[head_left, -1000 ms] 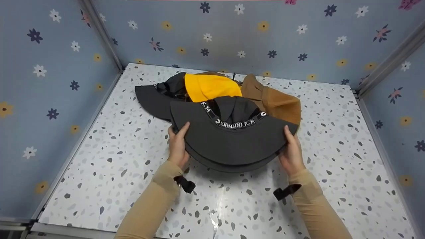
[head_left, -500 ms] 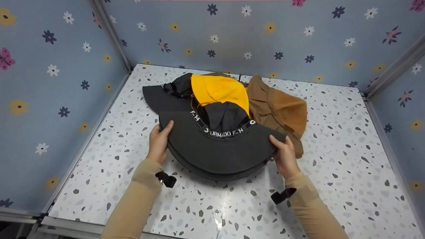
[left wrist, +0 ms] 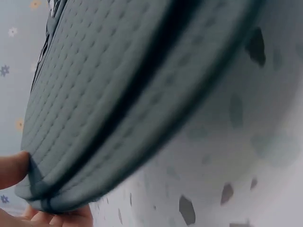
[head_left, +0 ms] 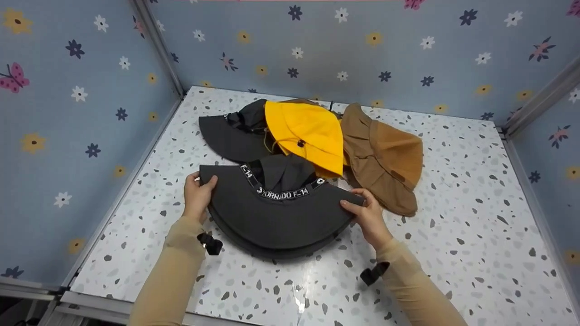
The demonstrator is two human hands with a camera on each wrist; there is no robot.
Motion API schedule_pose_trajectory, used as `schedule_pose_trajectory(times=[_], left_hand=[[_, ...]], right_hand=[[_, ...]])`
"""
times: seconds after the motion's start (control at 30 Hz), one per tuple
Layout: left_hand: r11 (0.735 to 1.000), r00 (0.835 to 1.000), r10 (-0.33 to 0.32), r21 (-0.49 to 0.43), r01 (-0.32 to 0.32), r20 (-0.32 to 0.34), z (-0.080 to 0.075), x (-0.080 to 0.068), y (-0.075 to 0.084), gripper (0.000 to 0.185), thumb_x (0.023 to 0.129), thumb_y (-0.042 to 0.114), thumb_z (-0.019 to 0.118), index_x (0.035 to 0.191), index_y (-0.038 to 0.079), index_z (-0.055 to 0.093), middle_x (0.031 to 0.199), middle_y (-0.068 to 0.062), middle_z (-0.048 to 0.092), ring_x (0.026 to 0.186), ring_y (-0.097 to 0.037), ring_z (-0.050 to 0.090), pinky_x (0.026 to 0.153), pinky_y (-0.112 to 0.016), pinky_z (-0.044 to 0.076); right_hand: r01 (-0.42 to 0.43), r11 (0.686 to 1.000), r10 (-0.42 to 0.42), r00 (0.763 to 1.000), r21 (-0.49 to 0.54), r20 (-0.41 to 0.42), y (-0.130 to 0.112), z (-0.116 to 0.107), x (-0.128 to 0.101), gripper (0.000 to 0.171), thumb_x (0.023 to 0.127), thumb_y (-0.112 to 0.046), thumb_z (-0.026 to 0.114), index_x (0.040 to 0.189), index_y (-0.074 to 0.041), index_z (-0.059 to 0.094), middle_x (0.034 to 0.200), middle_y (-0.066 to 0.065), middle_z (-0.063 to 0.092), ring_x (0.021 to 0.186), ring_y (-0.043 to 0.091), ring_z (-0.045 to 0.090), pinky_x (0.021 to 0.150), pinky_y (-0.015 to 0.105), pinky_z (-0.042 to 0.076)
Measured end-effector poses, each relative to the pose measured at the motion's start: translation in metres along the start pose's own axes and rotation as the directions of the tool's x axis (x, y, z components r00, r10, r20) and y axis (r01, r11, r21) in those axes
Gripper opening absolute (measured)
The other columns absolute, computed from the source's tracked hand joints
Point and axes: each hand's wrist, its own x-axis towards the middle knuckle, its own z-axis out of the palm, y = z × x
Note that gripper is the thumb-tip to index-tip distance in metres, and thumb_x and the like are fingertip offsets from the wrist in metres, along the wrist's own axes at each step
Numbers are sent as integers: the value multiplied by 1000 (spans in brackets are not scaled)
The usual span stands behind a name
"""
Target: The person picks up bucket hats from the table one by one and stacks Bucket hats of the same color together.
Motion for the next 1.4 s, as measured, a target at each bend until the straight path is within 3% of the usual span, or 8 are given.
schedule_pose_trajectory(times=[0.1,0.2,0.37,0.53,0.8,0.93,1.17,1.4], left_hand=[[998,1000,-4,55,5,-14,-2,5,0,63,104,21,50,156,7,19,144,-23,43,125,-31,51,108,-41,42],[995,1000,3,103,-1,-23,-3,9,-2,62,104,18,47,157,8,16,145,-24,40,125,-33,49,109,-43,41],[986,999,13,166,-6,-43,-4,13,-6,62,103,14,47,157,7,18,148,-26,37,130,-36,47,112,-46,40],[975,999,16,224,-6,-41,-5,18,-9,63,102,12,48,156,3,18,155,-28,31,138,-41,41,116,-49,36],[958,998,-13,284,29,-57,-5,28,-9,62,101,11,51,154,0,22,155,-28,32,137,-42,42,115,-49,37],[950,997,-36,308,55,-65,-4,31,-10,61,100,11,51,154,-1,23,154,-28,33,136,-42,42,115,-49,37],[943,996,-55,324,73,-67,-4,36,-14,62,99,9,51,153,-3,23,153,-29,33,139,-43,39,116,-49,35],[931,996,-68,354,86,-63,-4,40,-19,63,99,10,50,153,-4,22,154,-30,32,140,-43,38,117,-49,35]], right_hand=[[15,998,-14,1000,-60,20,4,5,0,35,86,-2,71,118,-9,58,90,4,62,58,12,56,50,22,42],[40,994,-37,999,-99,34,8,8,0,37,84,0,73,118,-5,59,87,3,63,58,11,56,51,21,44],[37,984,-32,999,-174,33,14,10,3,41,84,-3,75,122,-3,59,103,10,65,70,12,63,62,21,52],[55,958,-52,998,-281,20,20,9,9,40,84,-6,76,121,-3,61,131,14,50,97,19,61,77,21,51],[138,870,-155,988,-474,3,25,13,16,34,83,-11,80,115,-5,68,117,16,66,98,21,61,81,24,48],[137,832,-157,987,-537,7,27,13,19,34,83,-13,80,115,-8,68,117,15,68,97,22,60,81,26,48],[155,770,-172,985,-619,34,28,13,19,33,85,-15,79,116,-9,68,93,13,67,84,21,57,77,31,48],[171,728,-176,983,-664,59,30,13,22,34,86,-17,78,117,-9,67,101,14,69,93,25,60,88,40,50]])
